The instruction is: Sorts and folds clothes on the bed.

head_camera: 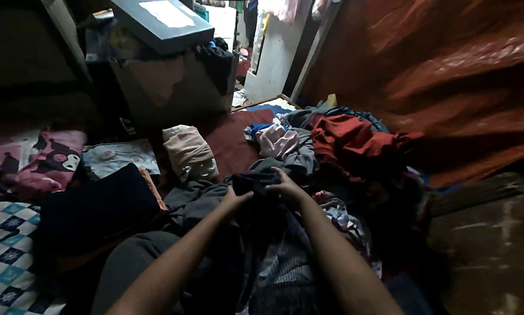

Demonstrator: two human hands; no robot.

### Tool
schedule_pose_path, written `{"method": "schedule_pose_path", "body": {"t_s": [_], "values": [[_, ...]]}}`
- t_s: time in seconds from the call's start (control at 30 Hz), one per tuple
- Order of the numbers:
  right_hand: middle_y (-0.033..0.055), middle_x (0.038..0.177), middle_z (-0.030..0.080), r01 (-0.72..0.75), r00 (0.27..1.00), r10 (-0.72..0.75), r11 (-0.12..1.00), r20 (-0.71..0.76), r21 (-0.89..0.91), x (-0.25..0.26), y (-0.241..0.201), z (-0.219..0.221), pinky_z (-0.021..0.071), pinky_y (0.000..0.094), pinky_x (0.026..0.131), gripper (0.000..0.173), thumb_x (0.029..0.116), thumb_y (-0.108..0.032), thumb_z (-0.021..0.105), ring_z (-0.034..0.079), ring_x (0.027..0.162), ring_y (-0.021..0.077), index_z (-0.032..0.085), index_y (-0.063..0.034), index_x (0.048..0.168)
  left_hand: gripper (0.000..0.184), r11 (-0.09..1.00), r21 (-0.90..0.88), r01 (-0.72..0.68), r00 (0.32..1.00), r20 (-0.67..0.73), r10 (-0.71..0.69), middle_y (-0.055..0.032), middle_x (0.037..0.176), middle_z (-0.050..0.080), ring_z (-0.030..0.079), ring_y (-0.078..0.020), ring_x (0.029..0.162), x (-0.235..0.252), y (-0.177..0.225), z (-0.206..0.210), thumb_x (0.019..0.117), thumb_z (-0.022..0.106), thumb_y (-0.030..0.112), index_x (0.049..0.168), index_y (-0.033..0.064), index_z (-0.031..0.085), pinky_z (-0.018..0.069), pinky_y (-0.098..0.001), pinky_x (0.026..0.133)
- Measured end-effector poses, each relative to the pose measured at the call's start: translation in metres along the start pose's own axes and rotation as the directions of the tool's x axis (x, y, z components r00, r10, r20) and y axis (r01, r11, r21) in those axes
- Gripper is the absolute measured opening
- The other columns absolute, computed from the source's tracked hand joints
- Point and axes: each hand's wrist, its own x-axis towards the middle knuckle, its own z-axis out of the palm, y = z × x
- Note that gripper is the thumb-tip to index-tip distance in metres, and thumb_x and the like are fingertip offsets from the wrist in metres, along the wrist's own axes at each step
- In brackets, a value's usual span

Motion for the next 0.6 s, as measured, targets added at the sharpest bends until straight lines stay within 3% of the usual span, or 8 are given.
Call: {"method": "schedule_pose_path", "body": {"t_s": [0.07,0.17,0.23,0.3,0.33,0.4,0.5,0.6], "values": [[0.0285,0.153,0.039,-0.049,0.998,0.051,0.998,-0.039,0.041,0.004,0.002,0.004,0.0472,0.0522,0.101,0.080,0.0912,0.010,0.063,0.052,0.128,0.0379,0.025,-0.0070,0.159,0.105,0.991,0.137,-0.006,0.992,-0.122,0.022,-0.0330,0.155,0.033,0.044,-0.0482,0.137,-0.004,-0.007,0.013,0.0891,0.080,0.032,0.162,0.0052,0.009,0.0410,-0.0596,0.109],[0.0237,0.146,0.047,-0.118,0.987,0.136,0.974,-0.080,0.194,0.007,-0.006,0.006,0.0479,0.0448,0.097,0.058,0.1004,0.002,0.053,0.055,0.120,0.0293,0.034,-0.0047,0.155,0.099,0.940,0.340,0.032,0.990,-0.137,0.016,-0.0299,0.162,0.023,0.034,-0.0502,0.144,-0.012,-0.016,0.027,0.0894,0.079,0.034,0.162,0.0060,0.018,0.0378,-0.0607,0.112],[0.0178,0.141,0.049,-0.102,0.987,0.137,0.938,-0.082,0.331,0.008,-0.017,0.007,0.0485,0.0349,0.094,0.048,0.1043,-0.001,0.046,0.056,0.114,0.0201,0.037,-0.0033,0.151,0.078,0.937,0.346,0.056,0.992,-0.122,-0.015,-0.0310,0.157,0.032,0.037,-0.0492,0.141,-0.007,-0.023,0.030,0.0912,0.077,0.028,0.154,0.0017,0.037,0.0372,-0.0605,0.112],[0.0148,0.143,0.049,-0.081,0.989,0.123,0.916,-0.084,0.393,0.007,-0.032,0.005,0.0478,0.0298,0.094,0.045,0.1052,-0.003,0.042,0.056,0.114,0.0157,0.039,-0.0020,0.150,0.055,0.966,0.255,0.041,0.988,-0.157,0.000,-0.0311,0.143,0.048,0.048,-0.0453,0.133,-0.002,-0.026,0.028,0.0914,0.074,0.014,0.138,-0.0056,0.053,0.0415,-0.0577,0.109],[0.0133,0.140,0.051,-0.063,0.990,0.110,0.906,-0.089,0.419,0.007,-0.037,0.004,0.0482,0.0281,0.092,0.044,0.1042,-0.002,0.042,0.056,0.112,0.0138,0.041,-0.0012,0.148,0.046,0.986,0.169,0.006,0.983,-0.181,0.025,-0.0310,0.134,0.055,0.054,-0.0432,0.126,-0.001,-0.026,0.026,0.0914,0.073,0.009,0.131,-0.0079,0.057,0.0440,-0.0561,0.106],[0.0089,0.121,0.059,-0.014,0.994,0.061,0.894,-0.092,0.449,0.007,-0.043,0.001,0.0513,0.0258,0.084,0.035,0.1023,-0.002,0.045,0.060,0.099,0.0101,0.050,0.0005,0.137,0.038,0.997,-0.023,-0.073,0.977,-0.201,0.067,-0.0281,0.125,0.062,0.060,-0.0370,0.118,0.002,-0.027,0.020,0.0942,0.069,0.006,0.128,-0.0080,0.059,0.0469,-0.0517,0.103],[0.0101,0.119,0.062,0.007,1.000,-0.012,0.971,0.021,0.238,-0.002,-0.031,-0.009,0.0529,0.0307,0.083,0.033,0.1051,-0.009,0.047,0.062,0.096,0.0108,0.053,0.0013,0.137,0.027,0.967,-0.234,-0.103,0.976,-0.211,0.053,-0.0204,0.112,0.066,0.064,-0.0239,0.100,0.005,-0.028,0.015,0.1025,0.058,0.010,0.125,-0.0063,0.060,0.0523,-0.0428,0.092],[0.0213,0.132,0.057,-0.058,0.985,0.086,0.981,0.146,-0.186,-0.011,0.001,-0.017,0.0514,0.0435,0.086,0.042,0.1020,-0.005,0.055,0.061,0.103,0.0258,0.049,-0.0014,0.143,0.053,0.960,-0.281,0.004,0.982,-0.179,-0.056,-0.0266,0.125,0.062,0.060,-0.0337,0.115,0.008,-0.027,0.010,0.1124,0.034,0.037,0.130,-0.0073,0.058,0.0469,-0.0518,0.100]]}}
